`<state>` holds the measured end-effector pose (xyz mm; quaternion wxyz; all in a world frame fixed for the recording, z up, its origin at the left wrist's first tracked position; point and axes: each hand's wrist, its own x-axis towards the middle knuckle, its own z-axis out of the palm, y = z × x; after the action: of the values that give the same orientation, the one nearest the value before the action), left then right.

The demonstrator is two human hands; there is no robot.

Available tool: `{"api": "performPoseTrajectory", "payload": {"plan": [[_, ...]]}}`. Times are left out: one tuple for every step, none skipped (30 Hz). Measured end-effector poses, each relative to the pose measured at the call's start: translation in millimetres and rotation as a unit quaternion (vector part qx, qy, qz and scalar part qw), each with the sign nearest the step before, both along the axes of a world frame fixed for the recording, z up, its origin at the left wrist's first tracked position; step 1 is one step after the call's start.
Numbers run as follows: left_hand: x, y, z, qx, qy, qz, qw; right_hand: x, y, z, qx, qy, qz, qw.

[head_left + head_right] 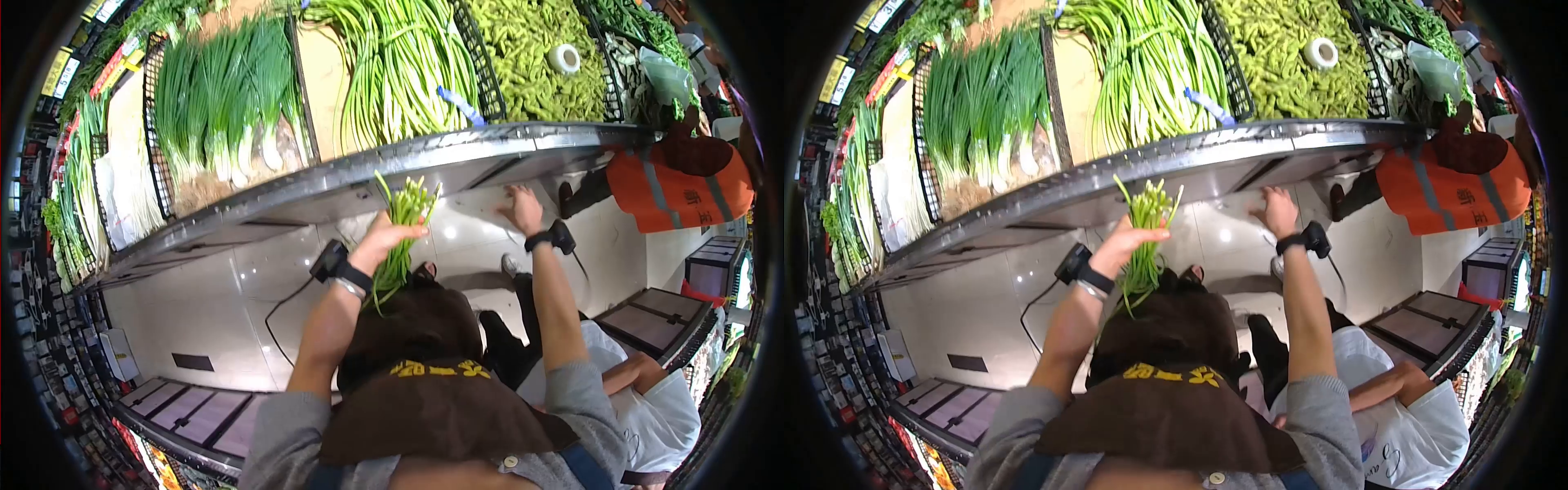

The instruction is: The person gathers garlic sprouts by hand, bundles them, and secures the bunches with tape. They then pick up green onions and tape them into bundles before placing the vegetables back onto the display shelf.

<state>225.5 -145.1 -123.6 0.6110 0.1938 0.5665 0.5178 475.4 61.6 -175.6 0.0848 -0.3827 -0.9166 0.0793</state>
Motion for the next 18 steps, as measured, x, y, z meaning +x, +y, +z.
{"api": "performPoseTrajectory", "payload": {"plan": [[0.2, 6.7, 5.1, 0.009, 0.016, 0.015, 1.0, -16.7, -6.1, 15.6, -0.109, 0.087, -0.075, 0.987], [5.7, 5.4, 7.5, 0.01, 0.027, 0.033, 0.999, -42.0, -21.1, 33.1, -0.224, 0.166, -0.144, 0.949], [8.9, 7.4, 5.8, -0.012, 0.008, 0.054, 0.998, -58.7, -33.2, 38.8, -0.327, 0.244, -0.093, 0.908], [9.8, 11.3, 8.8, -0.068, 0.014, 0.032, 0.997, -69.8, -46.7, 43.3, -0.422, 0.321, -0.049, 0.846], [15.6, 13.2, 7.2, -0.061, 0.016, 0.047, 0.997, -80.1, -63.4, 55.7, -0.423, 0.289, -0.011, 0.859], [19.3, 18.7, 5.8, -0.049, 0.02, 0.064, 0.997, -88.1, -75.4, 65.0, -0.42, 0.257, 0.029, 0.87], [21.5, 23.0, 3.8, -0.046, 0.02, 0.062, 0.997, -92.6, -80.2, 66.6, -0.417, 0.258, 0.027, 0.871], [24.1, 23.3, 1.3, -0.057, 0.029, 0.064, 0.996, -95.2, -86.4, 67.0, -0.393, 0.231, 0.009, 0.89], [24.5, 24.0, -0.9, -0.067, 0.039, 0.068, 0.995, -97.4, -88.8, 67.2, -0.368, 0.204, -0.008, 0.907], [24.6, 27.3, -2.3, -0.067, 0.042, 0.069, 0.994, -99.3, -87.4, 64.9, -0.368, 0.206, -0.006, 0.907], [27.1, 28.9, -4.4, -0.074, 0.046, 0.059, 0.994, -98.9, -88.2, 58.9, -0.268, 0.195, 0.005, 0.944], [29.1, 28.6, -6.6, -0.081, 0.049, 0.046, 0.994, -96.7, -89.8, 51.7, -0.165, 0.18, 0.013, 0.97], [30.4, 30.2, -3.2, -0.105, 0.072, 0.039, 0.991, -94.2, -81.2, 40.4, -0.153, 0.172, -0.024, 0.973], [31.6, 30.7, -6.0, -0.104, 0.071, 0.037, 0.991, -87.4, -65.2, 35.7, -0.164, 0.224, -0.068, 0.958], [31.3, 29.1, -8.9, -0.116, 0.069, 0.022, 0.991, -79.7, -47.9, 31.3, -0.166, 0.282, -0.113, 0.938], [30.0, 25.7, -11.2, -0.129, 0.068, 0.009, 0.989, -68.2, -32.4, 44.2, -0.258, 0.317, -0.127, 0.904], [28.5, 23.2, -9.8, -0.128, 0.052, 0.009, 0.99, -55.9, -17.3, 52.2, -0.362, 0.385, -0.088, 0.844], [24.4, 21.7, -10.6, -0.129, 0.053, 0.007, 0.99, -42.1, -4.6, 74.9, -0.442, 0.352, -0.051, 0.824]]}}
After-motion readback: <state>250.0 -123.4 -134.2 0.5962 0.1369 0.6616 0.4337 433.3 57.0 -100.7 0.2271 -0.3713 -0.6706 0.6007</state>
